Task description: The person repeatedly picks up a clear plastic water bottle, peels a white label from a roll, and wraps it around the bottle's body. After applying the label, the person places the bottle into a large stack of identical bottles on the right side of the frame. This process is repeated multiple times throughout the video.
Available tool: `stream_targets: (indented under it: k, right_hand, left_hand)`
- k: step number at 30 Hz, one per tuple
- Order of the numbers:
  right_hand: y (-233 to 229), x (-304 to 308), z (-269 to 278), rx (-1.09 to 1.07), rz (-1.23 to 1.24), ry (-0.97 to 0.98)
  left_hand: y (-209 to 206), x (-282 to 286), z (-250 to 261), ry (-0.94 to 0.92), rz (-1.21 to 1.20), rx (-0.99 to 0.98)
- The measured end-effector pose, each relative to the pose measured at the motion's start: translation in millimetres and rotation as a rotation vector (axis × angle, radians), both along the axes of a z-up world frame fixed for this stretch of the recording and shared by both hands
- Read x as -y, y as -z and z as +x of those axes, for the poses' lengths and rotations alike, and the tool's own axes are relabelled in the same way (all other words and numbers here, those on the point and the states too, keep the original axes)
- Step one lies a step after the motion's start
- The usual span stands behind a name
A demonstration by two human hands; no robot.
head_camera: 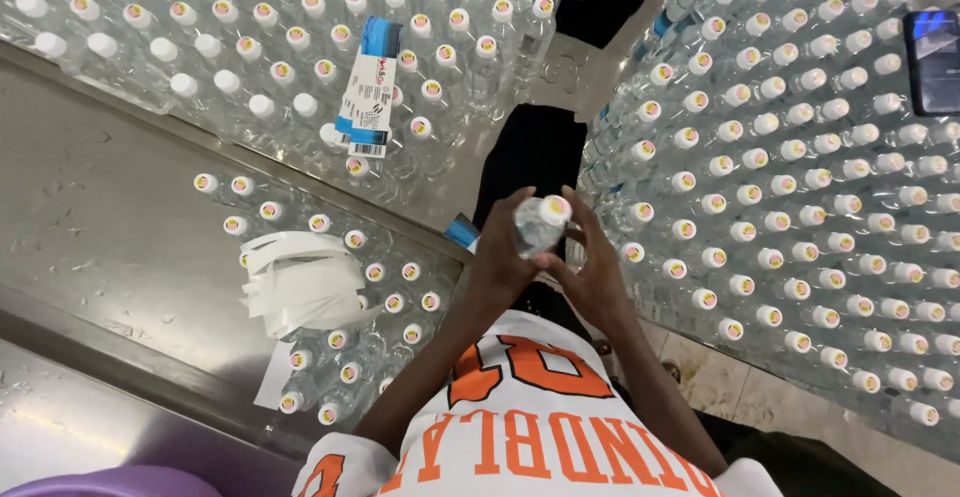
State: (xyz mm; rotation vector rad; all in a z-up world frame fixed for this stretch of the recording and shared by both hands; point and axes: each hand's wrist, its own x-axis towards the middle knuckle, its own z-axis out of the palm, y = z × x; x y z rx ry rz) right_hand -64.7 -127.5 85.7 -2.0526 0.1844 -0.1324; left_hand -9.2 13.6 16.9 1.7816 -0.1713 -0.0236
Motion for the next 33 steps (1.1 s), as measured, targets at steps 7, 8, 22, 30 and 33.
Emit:
stream_targets:
  k: [7,8,22,30,33]
  right_hand:
    - [-4,-2,14,0.12,0.322,0.245]
    - [-8,-2,16,0.12,0.485,0.391]
    - [-28,28,-8,0.148,0.512,0.346]
    - [-69,90,49,0.234,0.353,-0.065]
    - [-91,133,106,0.257,0.118,-0.031]
  left_hand:
    - [-31,-1,-9,0.074,0.156,0.543]
    - [-34,-4,-12,0.0,0.318,0.715]
    - [-7,-18,-19,0.205,0.579,0.532]
    - [-44,-49,9,0.506,0.299,-0.19]
    - [-14,-83,35,0.447,0.47,-0.078]
